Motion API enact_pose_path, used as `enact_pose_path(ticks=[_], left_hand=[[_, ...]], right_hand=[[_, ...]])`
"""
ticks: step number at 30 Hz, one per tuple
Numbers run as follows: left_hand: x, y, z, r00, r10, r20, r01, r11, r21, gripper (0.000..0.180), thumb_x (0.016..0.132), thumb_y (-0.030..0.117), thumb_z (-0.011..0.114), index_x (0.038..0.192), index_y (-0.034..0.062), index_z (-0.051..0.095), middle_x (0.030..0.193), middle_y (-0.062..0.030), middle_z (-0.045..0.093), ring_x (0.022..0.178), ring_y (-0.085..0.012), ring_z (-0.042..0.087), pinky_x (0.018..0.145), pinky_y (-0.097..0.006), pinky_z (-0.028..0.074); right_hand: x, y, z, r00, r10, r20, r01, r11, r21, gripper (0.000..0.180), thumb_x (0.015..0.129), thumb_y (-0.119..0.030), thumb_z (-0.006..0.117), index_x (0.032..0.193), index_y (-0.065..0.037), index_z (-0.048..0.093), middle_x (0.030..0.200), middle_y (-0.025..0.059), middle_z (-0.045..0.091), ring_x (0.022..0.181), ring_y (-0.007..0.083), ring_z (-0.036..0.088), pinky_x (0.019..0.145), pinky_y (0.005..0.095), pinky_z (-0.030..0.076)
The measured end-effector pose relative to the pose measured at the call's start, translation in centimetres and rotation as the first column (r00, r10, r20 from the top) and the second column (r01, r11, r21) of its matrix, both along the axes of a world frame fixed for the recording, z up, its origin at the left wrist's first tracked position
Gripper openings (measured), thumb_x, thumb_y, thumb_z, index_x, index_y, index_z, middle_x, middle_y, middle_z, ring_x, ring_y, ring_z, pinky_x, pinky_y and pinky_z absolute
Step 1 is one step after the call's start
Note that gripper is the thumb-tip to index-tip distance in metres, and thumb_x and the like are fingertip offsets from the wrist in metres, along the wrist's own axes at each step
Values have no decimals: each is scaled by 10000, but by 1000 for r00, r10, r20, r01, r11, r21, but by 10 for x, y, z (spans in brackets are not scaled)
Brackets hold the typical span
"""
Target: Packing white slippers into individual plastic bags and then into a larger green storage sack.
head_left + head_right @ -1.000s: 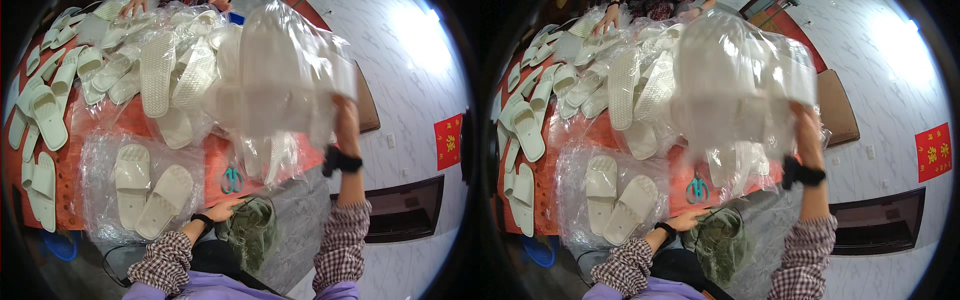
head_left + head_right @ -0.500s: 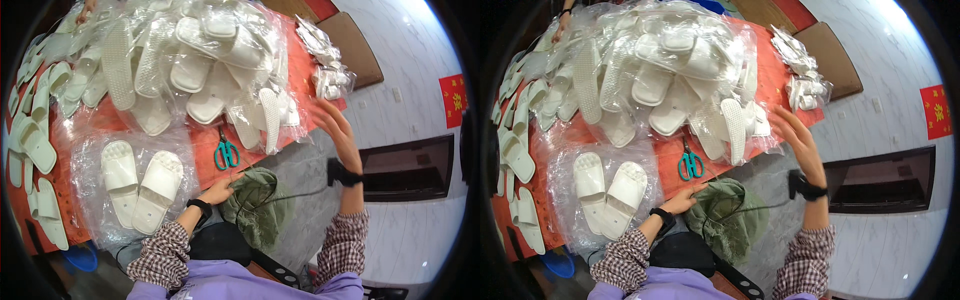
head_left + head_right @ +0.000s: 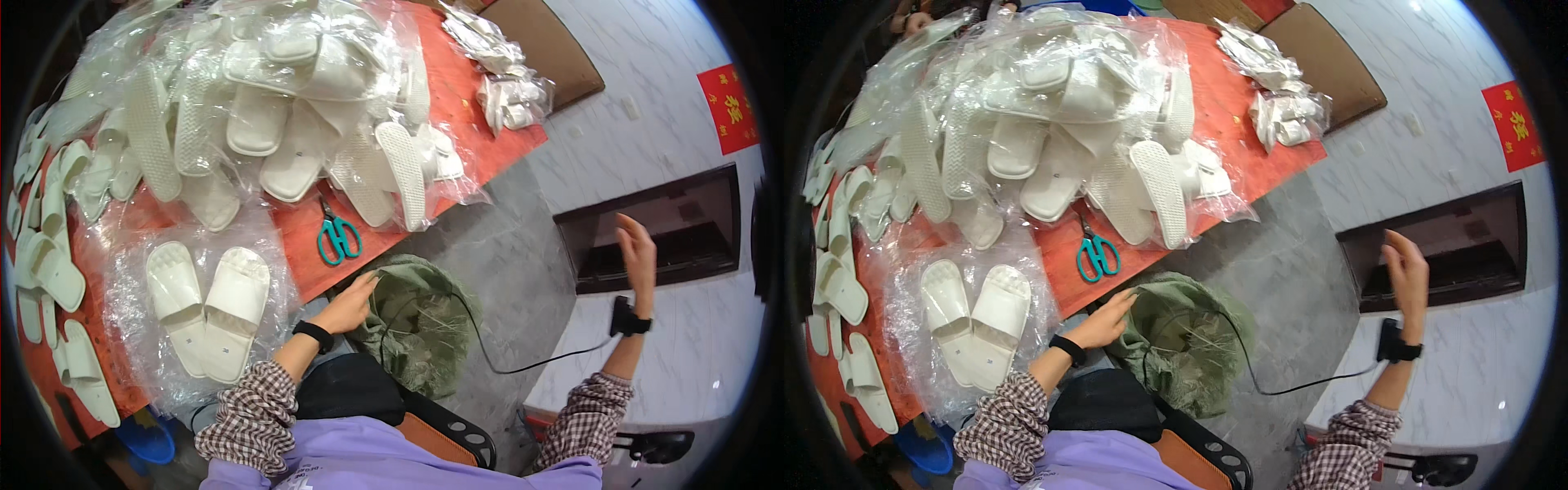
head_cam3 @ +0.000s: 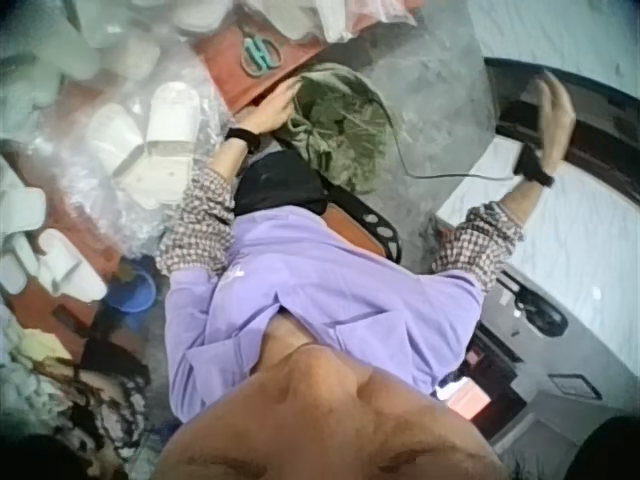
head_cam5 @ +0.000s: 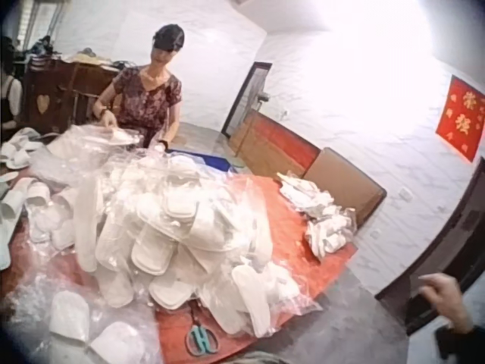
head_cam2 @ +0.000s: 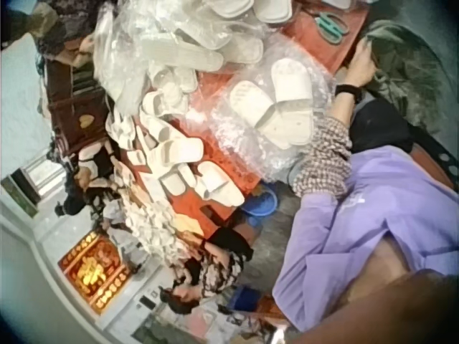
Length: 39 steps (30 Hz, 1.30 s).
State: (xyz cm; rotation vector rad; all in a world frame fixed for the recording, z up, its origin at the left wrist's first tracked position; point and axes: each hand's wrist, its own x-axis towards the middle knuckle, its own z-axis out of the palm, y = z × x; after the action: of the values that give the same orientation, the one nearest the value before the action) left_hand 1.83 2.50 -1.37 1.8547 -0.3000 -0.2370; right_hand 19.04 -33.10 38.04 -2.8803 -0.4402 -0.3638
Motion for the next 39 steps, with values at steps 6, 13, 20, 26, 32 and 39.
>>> enact_pose_path(ticks=[6, 13, 20, 26, 32, 39], left_hand=[[-14, -6, 46, 995, 98, 27, -101, 958, 270, 574, 775, 8, 535, 1335, -50, 424, 1386, -321, 356, 1212, -415, 465, 977, -443, 431], [-96, 76, 147, 878, 418, 231, -442, 895, 60, 419, 860, 36, 531, 1275, -10, 504, 1207, -159, 564, 1101, -323, 552, 934, -400, 457], [-196, 143, 163, 531, 841, -104, -832, 540, 128, 255, 918, 39, 505, 1149, -12, 598, 1064, -120, 638, 1008, -228, 618, 884, -316, 478], [-285, 178, 162, 97, 942, -321, -995, 96, -19, 243, 962, 84, 508, 1181, -13, 553, 1009, -65, 641, 964, -163, 617, 855, -283, 478], [-317, 192, 144, 124, 903, -411, -988, 75, -134, 295, 969, 93, 501, 1248, -2, 485, 1128, -92, 602, 1055, -176, 586, 909, -298, 468], [-287, 220, 77, 323, 939, 119, -904, 268, 333, 428, 840, 170, 646, 1201, -20, 515, 1056, -162, 618, 948, -300, 611, 827, -376, 477]], right_hand=[[35, 139, -203, 895, 393, -210, -353, 913, 203, 627, 843, -189, 693, 1382, -7, 429, 1379, 208, 468, 1278, 305, 441, 1021, 376, 371], [65, 211, -318, 843, 493, -215, -408, 847, 340, 952, 725, -188, 759, 1477, 26, 215, 1519, 211, 261, 1417, 335, 221, 1162, 400, 158], [111, 195, -337, 827, 522, -208, -424, 823, 379, 712, 849, -172, 629, 1451, 24, 304, 1502, 189, 330, 1394, 309, 293, 1147, 388, 194], [104, 202, -319, 934, 347, -88, -339, 936, 92, 632, 902, -165, 607, 1445, 5, 331, 1464, 200, 378, 1374, 303, 328, 1132, 407, 228], [-44, 276, -230, 666, 724, -179, -582, 654, 483, 424, 909, -92, 593, 1322, -33, 514, 1279, 140, 555, 1173, 232, 524, 983, 342, 409], [-122, 359, -289, 355, 892, -280, -725, 451, 521, 310, 916, -85, 558, 1219, -29, 584, 1276, 177, 547, 1173, 327, 532, 966, 364, 429]])
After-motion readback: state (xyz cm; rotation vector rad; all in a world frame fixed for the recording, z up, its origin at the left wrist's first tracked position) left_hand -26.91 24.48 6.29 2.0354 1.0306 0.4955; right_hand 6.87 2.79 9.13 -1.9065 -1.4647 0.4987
